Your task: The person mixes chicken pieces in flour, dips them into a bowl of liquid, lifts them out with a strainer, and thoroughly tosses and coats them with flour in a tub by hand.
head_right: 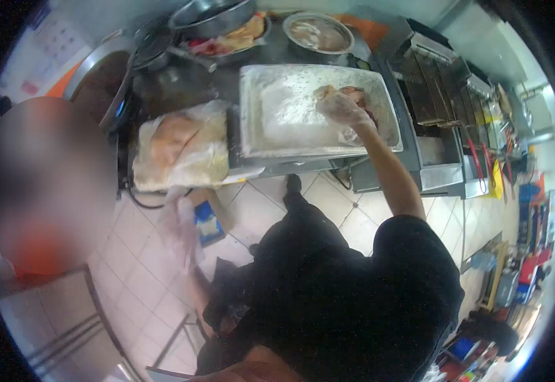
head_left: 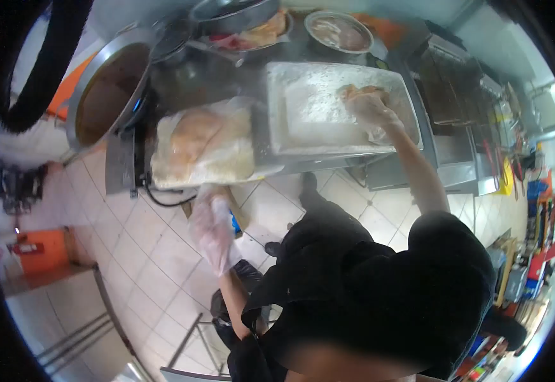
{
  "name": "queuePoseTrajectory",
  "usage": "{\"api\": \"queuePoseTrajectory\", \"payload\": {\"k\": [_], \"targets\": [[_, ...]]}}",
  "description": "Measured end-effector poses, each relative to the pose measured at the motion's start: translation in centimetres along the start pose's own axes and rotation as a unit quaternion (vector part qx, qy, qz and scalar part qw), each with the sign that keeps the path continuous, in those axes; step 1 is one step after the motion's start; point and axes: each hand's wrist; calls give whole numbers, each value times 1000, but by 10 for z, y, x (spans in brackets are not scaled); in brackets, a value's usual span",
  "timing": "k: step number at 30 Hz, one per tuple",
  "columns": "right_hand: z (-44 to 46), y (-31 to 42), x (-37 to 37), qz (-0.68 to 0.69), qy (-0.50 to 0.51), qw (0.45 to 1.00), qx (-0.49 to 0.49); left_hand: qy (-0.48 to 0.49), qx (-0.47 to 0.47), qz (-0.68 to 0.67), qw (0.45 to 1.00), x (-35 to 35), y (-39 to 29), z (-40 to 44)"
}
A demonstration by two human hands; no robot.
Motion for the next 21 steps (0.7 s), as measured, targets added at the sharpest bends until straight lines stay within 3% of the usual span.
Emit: {"api": "queuePoseTrajectory", "payload": {"k": [1,2,4,6,8,9,11,12,13,14,15,17,18,19,20,21], "targets": [[0,-25,9,-26,96,995,13,35,102,55,993,26,-14,33],[14,-46,22,17,96,995,15,70,201,107,971,57,-26,72],[65,-62,52,105,98,990,9,187,262,59,945,126,-75,146],[96,-66,64,45,143,986,69,239,263,105,929,220,-80,219],[76,-81,70,131,-43,990,-1,262,272,175,909,262,-90,249],[57,-95,49,27,-87,995,-39,267,275,206,900,275,-97,263],[31,-119,25,-14,-42,997,-64,300,193,114,927,283,-118,271],[19,-127,22,53,47,996,-47,317,149,68,934,285,-123,266],[16,-128,43,179,32,982,-51,315,132,54,938,288,-121,261],[13,-130,65,301,11,952,-59,316,101,-30,943,302,-107,262],[22,-112,130,469,-113,872,-87,314,67,-112,940,322,-79,261],[22,-97,129,499,-79,860,-79,297,31,-70,952,344,-63,268],[13,-97,58,359,77,929,-40,290,12,-49,956,355,-55,271],[5,-98,19,202,229,952,4,245,65,51,966,350,-84,271],[1,-93,22,245,195,949,30,195,115,148,963,343,-106,270],[-3,-87,31,287,164,942,53,230,64,83,967,334,-115,268]]}}
Point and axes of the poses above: each hand's wrist, its own z-axis towards the middle knuckle, its own x-axis out of the palm, y = z × x, and after that the axes turned 14 degrees about y, right-handed
